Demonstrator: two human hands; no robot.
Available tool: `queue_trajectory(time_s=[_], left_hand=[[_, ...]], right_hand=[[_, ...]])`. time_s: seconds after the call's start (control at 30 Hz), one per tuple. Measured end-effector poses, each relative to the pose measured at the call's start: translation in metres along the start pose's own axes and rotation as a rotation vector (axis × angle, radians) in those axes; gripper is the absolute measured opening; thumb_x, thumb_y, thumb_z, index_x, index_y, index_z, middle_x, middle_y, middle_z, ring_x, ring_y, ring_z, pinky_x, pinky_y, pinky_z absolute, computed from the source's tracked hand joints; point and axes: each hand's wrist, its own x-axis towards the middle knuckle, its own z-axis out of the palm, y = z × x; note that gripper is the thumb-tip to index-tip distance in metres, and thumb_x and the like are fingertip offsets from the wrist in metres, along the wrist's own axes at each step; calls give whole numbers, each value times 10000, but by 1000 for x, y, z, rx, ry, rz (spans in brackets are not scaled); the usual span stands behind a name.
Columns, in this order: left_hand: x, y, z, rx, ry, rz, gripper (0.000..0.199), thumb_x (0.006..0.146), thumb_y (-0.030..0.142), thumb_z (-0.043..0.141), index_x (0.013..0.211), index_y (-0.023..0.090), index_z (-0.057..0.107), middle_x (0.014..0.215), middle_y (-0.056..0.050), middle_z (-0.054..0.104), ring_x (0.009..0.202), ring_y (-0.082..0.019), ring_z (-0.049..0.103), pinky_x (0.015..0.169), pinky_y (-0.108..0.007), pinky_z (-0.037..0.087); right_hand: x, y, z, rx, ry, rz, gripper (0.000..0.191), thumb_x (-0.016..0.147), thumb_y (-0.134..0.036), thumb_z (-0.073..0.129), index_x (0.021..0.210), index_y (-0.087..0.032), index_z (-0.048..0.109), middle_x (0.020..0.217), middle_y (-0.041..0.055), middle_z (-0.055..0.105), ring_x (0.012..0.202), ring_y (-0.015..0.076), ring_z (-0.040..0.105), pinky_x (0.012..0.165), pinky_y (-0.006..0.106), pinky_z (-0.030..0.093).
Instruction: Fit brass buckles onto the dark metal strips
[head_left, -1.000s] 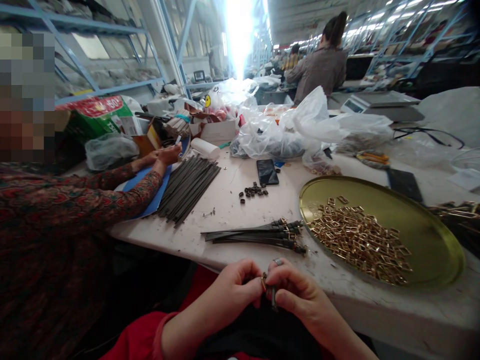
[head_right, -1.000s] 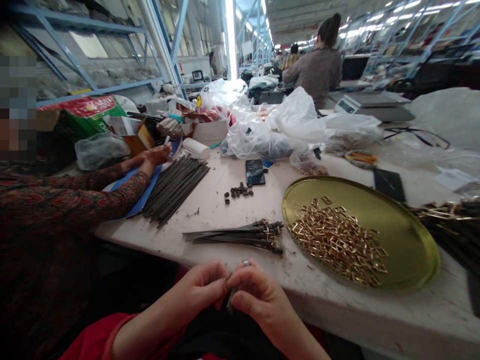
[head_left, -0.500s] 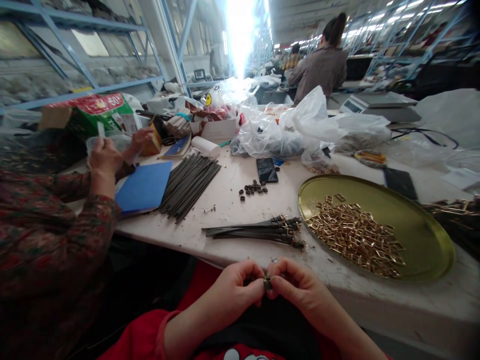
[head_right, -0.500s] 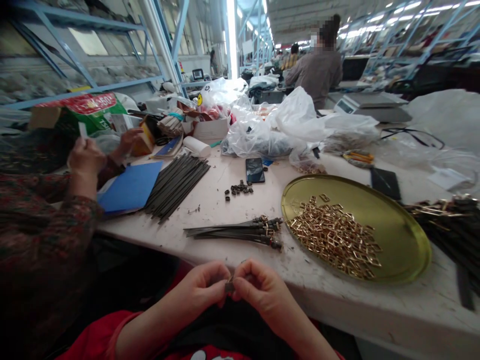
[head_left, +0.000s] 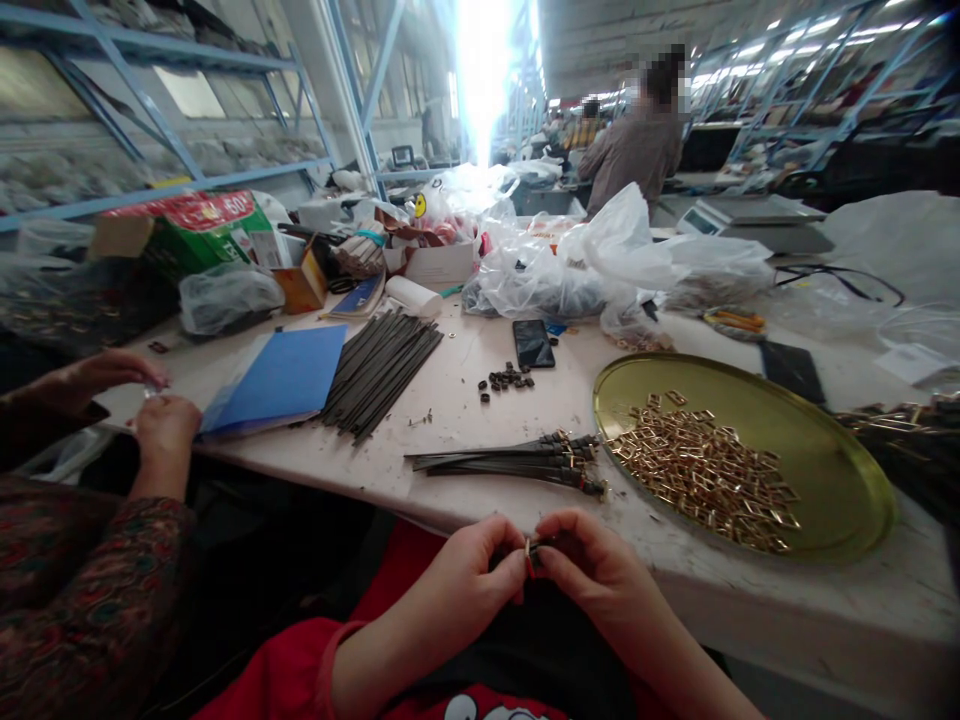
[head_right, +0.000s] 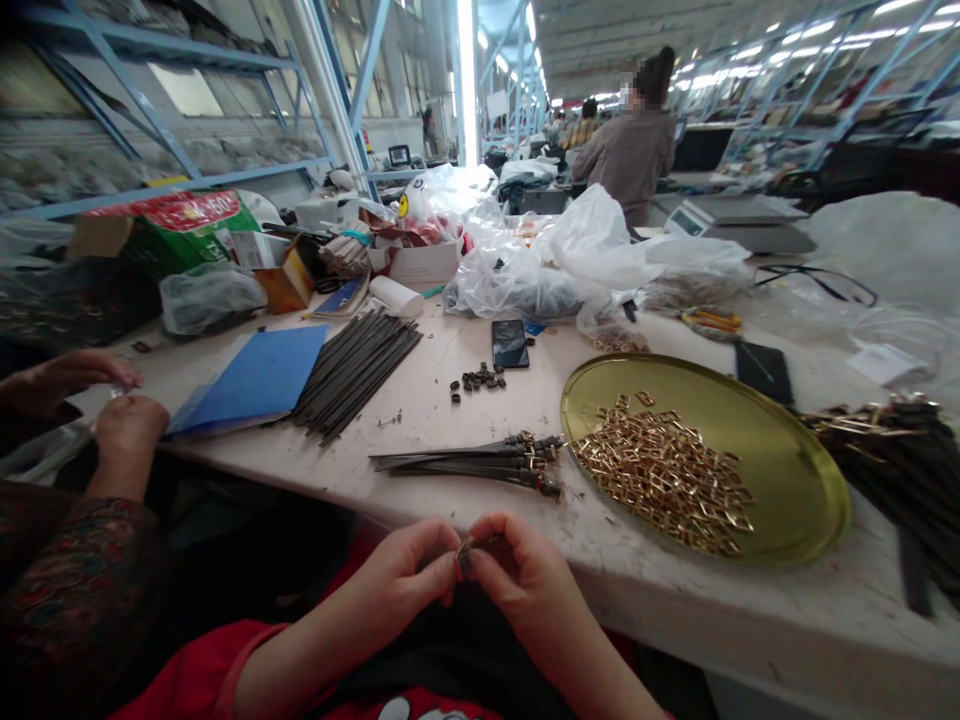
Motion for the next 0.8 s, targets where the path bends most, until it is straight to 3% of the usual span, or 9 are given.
queue_trajectory(time_s=[0.2, 0.33, 0.4, 0.53, 0.8], left_hand=[[4, 0, 7, 63, 54, 50, 133, 833, 220, 416, 748, 157, 496, 696, 18, 545, 669, -115, 495, 606, -213, 358], [5, -2, 7, -4, 41, 84, 85, 827, 205, 437, 834, 151, 502, 774, -2, 572, 736, -130, 519, 665, -224, 389], [6, -3, 7, -42, 43, 86, 125, 840, 249, 444, 864, 145, 508, 808, -17, 583, 765, -140, 529, 693, -234, 399], [5, -4, 6, -86, 86, 81, 164, 839, 262, 458, 919, 136, 528, 900, -43, 599, 832, -159, 530, 746, -252, 402], [-3, 1, 6, -141, 63, 64, 269, 747, 102, 419, 994, 112, 526, 868, -33, 578, 814, -152, 515, 734, -246, 400]], right_hand=[[7, 13, 5, 45, 254, -52, 282, 654, -398, 692, 792, -208, 536, 653, -32, 582, 587, 141, 558, 535, 252, 457], [6, 21, 7, -226, 368, -310, 148, 732, -340, 641, 805, -222, 588, 747, 4, 599, 691, 164, 586, 618, 277, 482], [4, 21, 8, -372, 383, -441, 67, 779, -284, 595, 826, -239, 612, 828, 26, 613, 781, 178, 598, 681, 289, 491], [-3, 20, 13, -552, 341, -577, 204, 823, -223, 534, 1016, -251, 593, 963, 66, 628, 902, 201, 608, 739, 297, 514], [-7, 22, 13, -784, 375, -747, 266, 832, -178, 518, 1090, -208, 577, 983, 103, 641, 908, 209, 627, 749, 292, 542]])
